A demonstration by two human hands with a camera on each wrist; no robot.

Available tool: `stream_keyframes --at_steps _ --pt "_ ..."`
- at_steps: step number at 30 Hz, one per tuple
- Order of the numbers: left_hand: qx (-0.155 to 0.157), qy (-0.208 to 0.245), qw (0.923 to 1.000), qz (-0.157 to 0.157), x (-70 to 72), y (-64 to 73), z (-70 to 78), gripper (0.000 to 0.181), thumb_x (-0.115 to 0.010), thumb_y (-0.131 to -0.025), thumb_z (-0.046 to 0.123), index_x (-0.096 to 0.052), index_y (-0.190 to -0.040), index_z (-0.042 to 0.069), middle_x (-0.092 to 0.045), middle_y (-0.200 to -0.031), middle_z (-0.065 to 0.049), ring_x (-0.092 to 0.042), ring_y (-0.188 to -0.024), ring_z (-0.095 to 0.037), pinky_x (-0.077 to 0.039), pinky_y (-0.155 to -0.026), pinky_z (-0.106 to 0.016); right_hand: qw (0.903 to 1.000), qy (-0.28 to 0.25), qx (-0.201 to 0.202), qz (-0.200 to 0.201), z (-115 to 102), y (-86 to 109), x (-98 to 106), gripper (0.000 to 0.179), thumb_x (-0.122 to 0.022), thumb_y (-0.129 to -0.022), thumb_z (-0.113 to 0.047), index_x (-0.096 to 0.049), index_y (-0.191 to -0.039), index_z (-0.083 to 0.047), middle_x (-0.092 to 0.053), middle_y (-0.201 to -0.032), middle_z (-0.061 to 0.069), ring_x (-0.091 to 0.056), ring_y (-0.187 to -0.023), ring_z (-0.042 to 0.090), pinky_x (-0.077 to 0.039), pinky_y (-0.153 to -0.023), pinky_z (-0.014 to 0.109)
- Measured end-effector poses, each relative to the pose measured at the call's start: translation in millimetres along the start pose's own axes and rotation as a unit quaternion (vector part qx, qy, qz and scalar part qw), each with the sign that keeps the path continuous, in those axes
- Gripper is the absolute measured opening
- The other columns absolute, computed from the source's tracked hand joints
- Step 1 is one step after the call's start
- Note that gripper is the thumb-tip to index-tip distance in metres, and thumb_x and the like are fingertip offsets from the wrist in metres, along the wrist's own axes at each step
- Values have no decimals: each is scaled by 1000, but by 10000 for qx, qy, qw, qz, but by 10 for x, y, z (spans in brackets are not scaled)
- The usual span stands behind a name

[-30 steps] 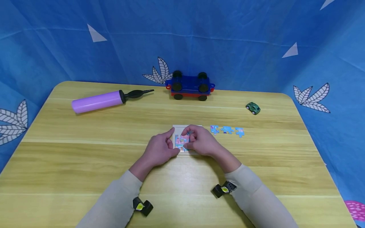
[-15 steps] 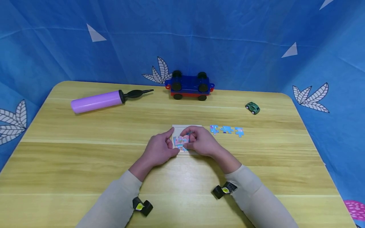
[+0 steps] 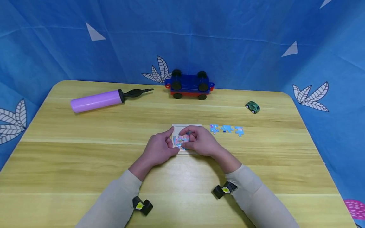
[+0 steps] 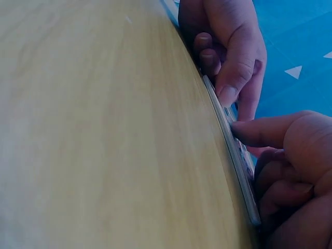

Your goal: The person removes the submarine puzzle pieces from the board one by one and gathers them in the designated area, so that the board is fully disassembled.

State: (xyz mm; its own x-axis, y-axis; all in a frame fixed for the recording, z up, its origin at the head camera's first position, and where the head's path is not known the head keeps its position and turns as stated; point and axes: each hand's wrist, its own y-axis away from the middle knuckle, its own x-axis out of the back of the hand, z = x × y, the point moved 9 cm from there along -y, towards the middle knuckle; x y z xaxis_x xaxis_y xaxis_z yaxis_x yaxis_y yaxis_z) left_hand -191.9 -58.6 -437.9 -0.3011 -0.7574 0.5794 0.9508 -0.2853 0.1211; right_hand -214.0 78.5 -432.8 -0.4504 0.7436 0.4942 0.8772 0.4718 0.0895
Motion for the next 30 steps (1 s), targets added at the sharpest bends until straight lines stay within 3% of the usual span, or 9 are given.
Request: stream_keyframes --at_steps 5,14,21,30 --pt "13 -7 10000 -8 4 0 12 82 -80 -81 15 -41 -151 1 -57 -68 3 -49 -55 -13 -42 -58 -31 9995 266 62 142 -32 9 18 25 -82 -83 -10 -73 -106 -13 -41 -60 -4 -39 -54 13 -38 -61 32" --pt "71 16 10000 -34 7 12 13 83 -82 -81 17 -41 -151 2 -57 -68 2 -49 -55 -14 -43 -59 -32 9996 -17 49 293 -11 55 50 24 -80 -85 -10 -71 -107 -11 -40 -59 -3 -38 -54 13 -39 -63 31" --pt "137 38 9999 -52 -10 13 4 84 -83 -81 18 -40 -152 3 -57 -68 2 -51 -57 -15 -43 -59 -32 9979 -324 17 558 58 190 151 25 -79 -86 -9 -70 -110 -10 -36 -62 -3 -35 -56 14 -37 -64 31" --pt "157 33 9999 19 0 29 6 85 -84 -81 18 -40 -152 2 -56 -69 2 -49 -57 -16 -42 -61 -33 9972 -130 -164 717 136 395 315 25 -79 -87 -11 -70 -110 -9 -35 -61 -3 -33 -56 14 -36 -69 34"
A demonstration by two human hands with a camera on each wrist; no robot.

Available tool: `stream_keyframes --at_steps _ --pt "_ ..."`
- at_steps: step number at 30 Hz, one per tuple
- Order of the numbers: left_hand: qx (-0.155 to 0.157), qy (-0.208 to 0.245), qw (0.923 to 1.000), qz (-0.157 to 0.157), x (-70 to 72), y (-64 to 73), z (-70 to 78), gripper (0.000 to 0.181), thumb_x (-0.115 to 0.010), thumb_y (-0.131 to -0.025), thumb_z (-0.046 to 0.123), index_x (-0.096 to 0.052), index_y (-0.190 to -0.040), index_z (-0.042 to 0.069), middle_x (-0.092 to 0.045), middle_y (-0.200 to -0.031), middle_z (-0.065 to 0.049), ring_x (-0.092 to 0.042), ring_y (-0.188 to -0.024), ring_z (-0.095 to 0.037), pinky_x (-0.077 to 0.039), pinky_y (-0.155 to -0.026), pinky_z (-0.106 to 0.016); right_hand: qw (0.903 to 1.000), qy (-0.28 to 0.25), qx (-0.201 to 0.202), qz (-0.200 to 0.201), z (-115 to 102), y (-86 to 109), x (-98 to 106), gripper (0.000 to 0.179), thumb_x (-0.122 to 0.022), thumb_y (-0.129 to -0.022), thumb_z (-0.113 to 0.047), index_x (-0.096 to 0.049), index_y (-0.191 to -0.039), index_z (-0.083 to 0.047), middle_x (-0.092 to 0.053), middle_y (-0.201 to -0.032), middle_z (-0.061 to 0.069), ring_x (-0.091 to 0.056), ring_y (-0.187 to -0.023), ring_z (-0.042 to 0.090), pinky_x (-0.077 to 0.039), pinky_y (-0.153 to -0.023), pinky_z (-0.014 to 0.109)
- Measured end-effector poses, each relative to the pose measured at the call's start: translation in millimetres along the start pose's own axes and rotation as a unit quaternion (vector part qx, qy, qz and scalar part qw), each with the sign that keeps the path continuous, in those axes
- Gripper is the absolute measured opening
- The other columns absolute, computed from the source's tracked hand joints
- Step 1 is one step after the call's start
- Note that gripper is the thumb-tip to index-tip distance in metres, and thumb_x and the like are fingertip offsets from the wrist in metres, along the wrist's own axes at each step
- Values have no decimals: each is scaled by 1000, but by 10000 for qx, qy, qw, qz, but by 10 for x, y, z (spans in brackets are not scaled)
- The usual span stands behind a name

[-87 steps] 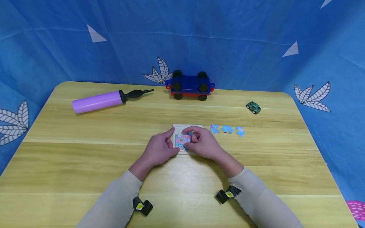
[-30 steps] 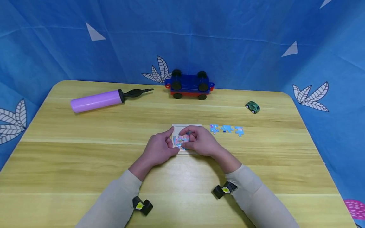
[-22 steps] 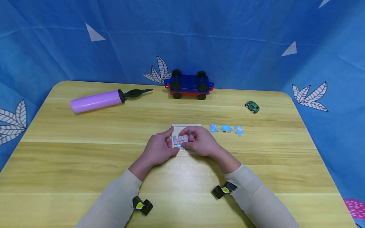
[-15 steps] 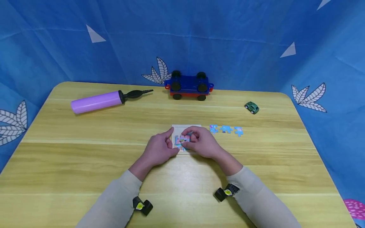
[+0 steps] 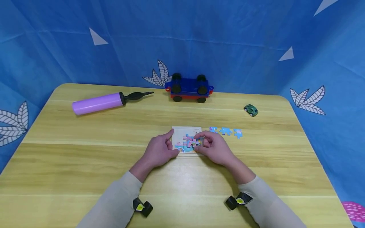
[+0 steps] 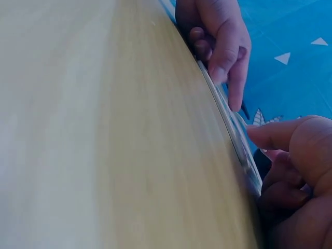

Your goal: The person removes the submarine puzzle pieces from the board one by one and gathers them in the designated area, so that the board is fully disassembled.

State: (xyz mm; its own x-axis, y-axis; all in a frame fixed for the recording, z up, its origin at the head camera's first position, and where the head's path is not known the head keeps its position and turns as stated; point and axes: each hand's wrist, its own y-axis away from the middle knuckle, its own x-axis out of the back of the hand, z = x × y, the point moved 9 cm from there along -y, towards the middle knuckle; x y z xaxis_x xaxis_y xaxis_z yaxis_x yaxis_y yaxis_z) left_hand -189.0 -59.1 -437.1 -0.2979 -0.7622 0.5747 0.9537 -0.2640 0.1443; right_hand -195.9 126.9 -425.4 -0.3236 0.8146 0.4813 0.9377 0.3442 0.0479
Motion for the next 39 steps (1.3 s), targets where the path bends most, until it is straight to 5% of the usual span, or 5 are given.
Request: stream_keyframes --at_steps 20,39 --pt "-97 20 9999 63 3 9 2 83 -84 -81 17 -41 -151 2 -56 -67 3 -47 -55 -13 -45 -66 -33 9961 709 -352 388 316 240 467 23 -79 -87 -12 -71 -109 -12 -36 -61 -3 -34 -56 13 -37 -68 33" --pt "-67 12 10000 54 6 6 3 83 -84 -81 18 -41 -151 2 -56 -67 3 -46 -56 -13 -44 -65 -33 9930 944 -544 445 426 267 641 22 -76 -89 -10 -71 -111 -10 -39 -61 -1 -38 -56 16 -37 -69 34"
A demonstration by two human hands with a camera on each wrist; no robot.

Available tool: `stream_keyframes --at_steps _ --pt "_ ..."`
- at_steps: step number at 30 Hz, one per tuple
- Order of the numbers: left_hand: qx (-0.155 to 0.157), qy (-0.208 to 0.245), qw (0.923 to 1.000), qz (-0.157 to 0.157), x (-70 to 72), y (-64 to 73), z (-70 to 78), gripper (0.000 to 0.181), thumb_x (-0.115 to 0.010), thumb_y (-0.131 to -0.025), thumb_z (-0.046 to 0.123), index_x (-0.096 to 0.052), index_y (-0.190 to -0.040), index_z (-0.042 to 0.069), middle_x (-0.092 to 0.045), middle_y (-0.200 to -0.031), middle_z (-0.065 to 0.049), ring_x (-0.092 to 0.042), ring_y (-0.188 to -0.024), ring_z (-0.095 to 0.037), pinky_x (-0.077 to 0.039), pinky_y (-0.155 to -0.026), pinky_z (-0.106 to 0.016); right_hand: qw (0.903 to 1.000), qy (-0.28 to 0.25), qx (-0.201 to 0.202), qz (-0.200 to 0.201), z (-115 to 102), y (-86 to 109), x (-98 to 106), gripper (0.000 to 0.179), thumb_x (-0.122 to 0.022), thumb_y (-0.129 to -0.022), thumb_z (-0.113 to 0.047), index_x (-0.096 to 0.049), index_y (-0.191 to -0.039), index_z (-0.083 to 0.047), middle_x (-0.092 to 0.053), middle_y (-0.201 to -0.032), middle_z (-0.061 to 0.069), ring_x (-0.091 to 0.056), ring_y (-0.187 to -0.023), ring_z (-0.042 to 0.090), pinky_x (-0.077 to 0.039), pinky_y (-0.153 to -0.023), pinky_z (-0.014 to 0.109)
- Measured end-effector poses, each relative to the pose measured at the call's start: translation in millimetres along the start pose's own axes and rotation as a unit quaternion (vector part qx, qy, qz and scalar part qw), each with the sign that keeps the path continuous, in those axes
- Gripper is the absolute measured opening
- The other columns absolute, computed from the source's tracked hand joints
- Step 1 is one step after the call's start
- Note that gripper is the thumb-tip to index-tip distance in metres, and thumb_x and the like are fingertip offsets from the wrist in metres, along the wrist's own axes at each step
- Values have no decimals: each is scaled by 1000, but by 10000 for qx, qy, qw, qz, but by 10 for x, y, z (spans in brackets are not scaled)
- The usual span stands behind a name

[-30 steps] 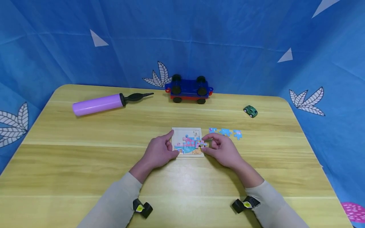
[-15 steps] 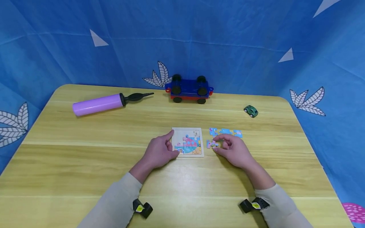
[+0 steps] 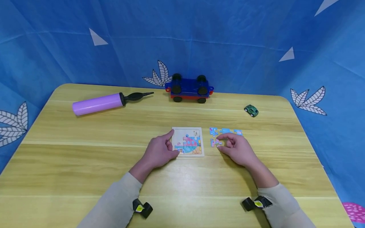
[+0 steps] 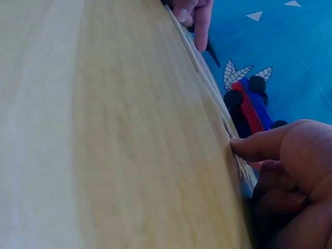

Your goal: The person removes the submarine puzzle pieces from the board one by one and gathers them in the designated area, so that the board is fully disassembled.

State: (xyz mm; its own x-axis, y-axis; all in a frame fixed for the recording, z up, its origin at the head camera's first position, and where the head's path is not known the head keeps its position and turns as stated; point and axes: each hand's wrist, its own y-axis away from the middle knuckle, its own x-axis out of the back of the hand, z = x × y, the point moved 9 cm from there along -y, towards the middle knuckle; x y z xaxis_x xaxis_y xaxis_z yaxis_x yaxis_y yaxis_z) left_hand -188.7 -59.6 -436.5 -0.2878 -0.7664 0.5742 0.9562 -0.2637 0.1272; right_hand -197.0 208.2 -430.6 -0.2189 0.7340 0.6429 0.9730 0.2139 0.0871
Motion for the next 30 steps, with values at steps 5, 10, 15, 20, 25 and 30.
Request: stream_keyframes --at_steps 5,10,15,20,25,30 --pt "33 19 10000 -25 4 2 1 83 -84 -82 19 -41 -151 2 -56 -67 2 -46 -56 -14 -43 -64 -33 9999 -96 3 37 -16 0 -4 23 -76 -88 -9 -71 -111 -9 -38 -61 -2 -37 -55 15 -37 -71 33" --pt "52 55 10000 -37 6 5 4 83 -84 -81 18 -41 -151 2 -56 -68 2 -47 -56 -15 -42 -63 -33 9998 -188 18 98 -37 3 -1 23 -77 -87 -9 -72 -109 -7 -38 -62 -2 -36 -56 14 -36 -70 32" --pt "67 75 9999 -32 9 6 11 84 -84 -81 18 -41 -151 2 -56 -67 2 -47 -56 -15 -41 -61 -33 9997 -243 22 97 -45 5 -6 24 -78 -87 -9 -72 -110 -6 -38 -63 -1 -36 -55 12 -36 -70 31" --pt "50 62 10000 -24 5 -2 14 83 -83 -81 17 -41 -151 1 -56 -67 2 -47 -56 -15 -40 -60 -33 9994 -327 28 146 -28 1 -3 23 -78 -86 -7 -72 -109 -6 -36 -61 -1 -33 -55 12 -37 -71 31" --pt "44 14 10000 -16 3 -5 9 83 -83 -81 17 -41 -151 2 -56 -67 2 -47 -56 -14 -41 -61 -33 9984 -506 124 229 -72 -9 -14 25 -79 -86 -9 -73 -110 -7 -34 -60 -1 -31 -55 13 -37 -68 30" --pt "54 -18 10000 -11 5 -7 2 83 -83 -81 17 -41 -151 2 -56 -68 2 -48 -57 -15 -40 -60 -33 9956 -893 226 165 -182 -19 -137 26 -78 -86 -6 -71 -111 -4 -33 -61 -1 -32 -53 13 -37 -65 29"
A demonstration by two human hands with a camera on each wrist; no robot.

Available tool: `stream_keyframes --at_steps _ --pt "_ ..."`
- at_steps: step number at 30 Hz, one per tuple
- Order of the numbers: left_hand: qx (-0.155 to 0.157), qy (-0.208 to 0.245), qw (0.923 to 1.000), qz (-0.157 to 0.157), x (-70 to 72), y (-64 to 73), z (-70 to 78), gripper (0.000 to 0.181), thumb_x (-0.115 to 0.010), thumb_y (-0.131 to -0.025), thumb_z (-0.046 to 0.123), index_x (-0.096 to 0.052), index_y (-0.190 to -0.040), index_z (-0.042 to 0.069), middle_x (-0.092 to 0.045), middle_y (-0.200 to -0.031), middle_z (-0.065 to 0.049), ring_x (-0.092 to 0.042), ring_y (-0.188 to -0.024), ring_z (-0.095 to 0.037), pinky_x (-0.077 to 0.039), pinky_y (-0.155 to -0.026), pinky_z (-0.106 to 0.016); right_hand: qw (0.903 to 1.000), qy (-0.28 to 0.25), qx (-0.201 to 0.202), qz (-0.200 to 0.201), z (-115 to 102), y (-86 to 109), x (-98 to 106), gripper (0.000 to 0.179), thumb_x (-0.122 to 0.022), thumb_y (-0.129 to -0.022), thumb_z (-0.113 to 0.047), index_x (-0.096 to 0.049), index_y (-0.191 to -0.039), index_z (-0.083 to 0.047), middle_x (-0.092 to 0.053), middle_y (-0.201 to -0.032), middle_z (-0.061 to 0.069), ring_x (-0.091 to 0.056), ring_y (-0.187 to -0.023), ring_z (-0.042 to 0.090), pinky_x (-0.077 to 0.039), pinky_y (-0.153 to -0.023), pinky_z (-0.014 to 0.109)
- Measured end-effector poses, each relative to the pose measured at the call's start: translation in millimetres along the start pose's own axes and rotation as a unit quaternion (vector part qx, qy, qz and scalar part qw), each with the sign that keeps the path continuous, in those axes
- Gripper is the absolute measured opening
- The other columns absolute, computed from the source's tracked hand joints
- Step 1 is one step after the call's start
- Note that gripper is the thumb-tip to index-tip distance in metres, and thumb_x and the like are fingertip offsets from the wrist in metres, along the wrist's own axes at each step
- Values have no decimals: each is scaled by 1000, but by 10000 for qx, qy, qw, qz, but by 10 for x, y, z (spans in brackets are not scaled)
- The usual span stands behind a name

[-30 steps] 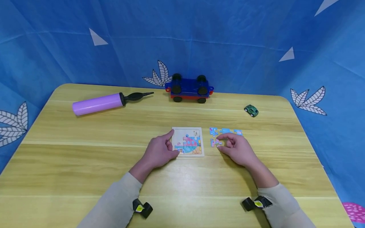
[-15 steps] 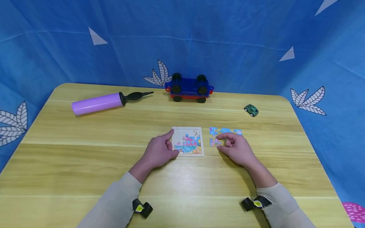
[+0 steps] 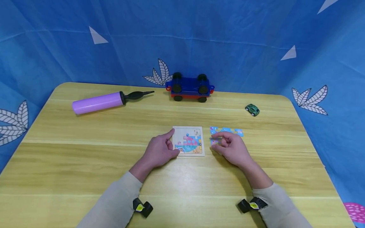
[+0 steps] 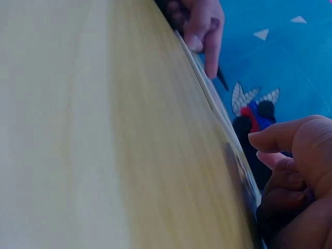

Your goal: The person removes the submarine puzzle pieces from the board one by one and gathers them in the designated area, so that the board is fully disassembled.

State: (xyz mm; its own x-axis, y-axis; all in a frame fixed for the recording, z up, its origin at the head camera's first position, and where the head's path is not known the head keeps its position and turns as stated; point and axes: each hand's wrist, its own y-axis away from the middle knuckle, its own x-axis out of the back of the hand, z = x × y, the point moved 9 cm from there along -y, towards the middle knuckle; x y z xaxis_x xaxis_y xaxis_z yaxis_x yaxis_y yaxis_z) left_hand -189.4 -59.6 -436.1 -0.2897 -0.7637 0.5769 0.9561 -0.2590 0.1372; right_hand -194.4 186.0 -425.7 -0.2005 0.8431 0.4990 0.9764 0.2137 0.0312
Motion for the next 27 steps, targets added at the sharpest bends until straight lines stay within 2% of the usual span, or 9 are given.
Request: stream_keyframes --at_steps 4,8,11,15,23,27 --pt "-11 4 10000 -7 -3 0 3 83 -83 -81 18 -41 -151 2 -56 -68 2 -47 -57 -15 -40 -59 -33 9993 -331 133 -141 -129 11 -142 31 -78 -85 -2 -68 -115 -1 -31 -62 -1 -33 -53 13 -38 -69 29" --pt "18 23 10000 0 2 1 0 83 -83 -81 18 -41 -151 2 -56 -68 2 -47 -56 -15 -40 -59 -33 9980 -533 198 -284 -261 18 -282 38 -79 -84 -2 -66 -120 -1 -32 -62 -1 -33 -52 13 -38 -65 28" --pt "25 37 10000 -6 2 1 -2 83 -83 -81 17 -42 -151 2 -56 -68 2 -47 -56 -15 -41 -59 -33 9974 -569 223 -373 -332 13 -380 43 -79 -85 -4 -63 -125 -2 -34 -61 -1 -33 -51 12 -37 -61 28" --pt "12 36 10000 -35 -3 0 -5 83 -83 -81 17 -42 -151 3 -56 -69 2 -48 -57 -15 -41 -60 -32 9968 -576 275 -472 -406 -23 -501 49 -79 -85 -4 -60 -130 -3 -36 -60 -1 -35 -51 14 -39 -64 30" --pt "-53 6 10000 -36 -5 -3 -2 82 -83 -80 17 -42 -150 2 -56 -68 3 -49 -58 -13 -42 -59 -31 9962 -626 -58 -608 -388 -133 -690 57 -78 -83 -2 -54 -135 -5 -41 -62 -1 -39 -54 14 -40 -60 28" --pt "-59 10 10000 -20 -3 -10 -9 83 -83 -80 17 -42 -150 1 -56 -68 4 -49 -57 -12 -43 -60 -31 9966 -434 -169 -682 -403 -153 -748 59 -77 -83 -2 -52 -137 -5 -45 -62 -1 -41 -53 13 -41 -60 28"
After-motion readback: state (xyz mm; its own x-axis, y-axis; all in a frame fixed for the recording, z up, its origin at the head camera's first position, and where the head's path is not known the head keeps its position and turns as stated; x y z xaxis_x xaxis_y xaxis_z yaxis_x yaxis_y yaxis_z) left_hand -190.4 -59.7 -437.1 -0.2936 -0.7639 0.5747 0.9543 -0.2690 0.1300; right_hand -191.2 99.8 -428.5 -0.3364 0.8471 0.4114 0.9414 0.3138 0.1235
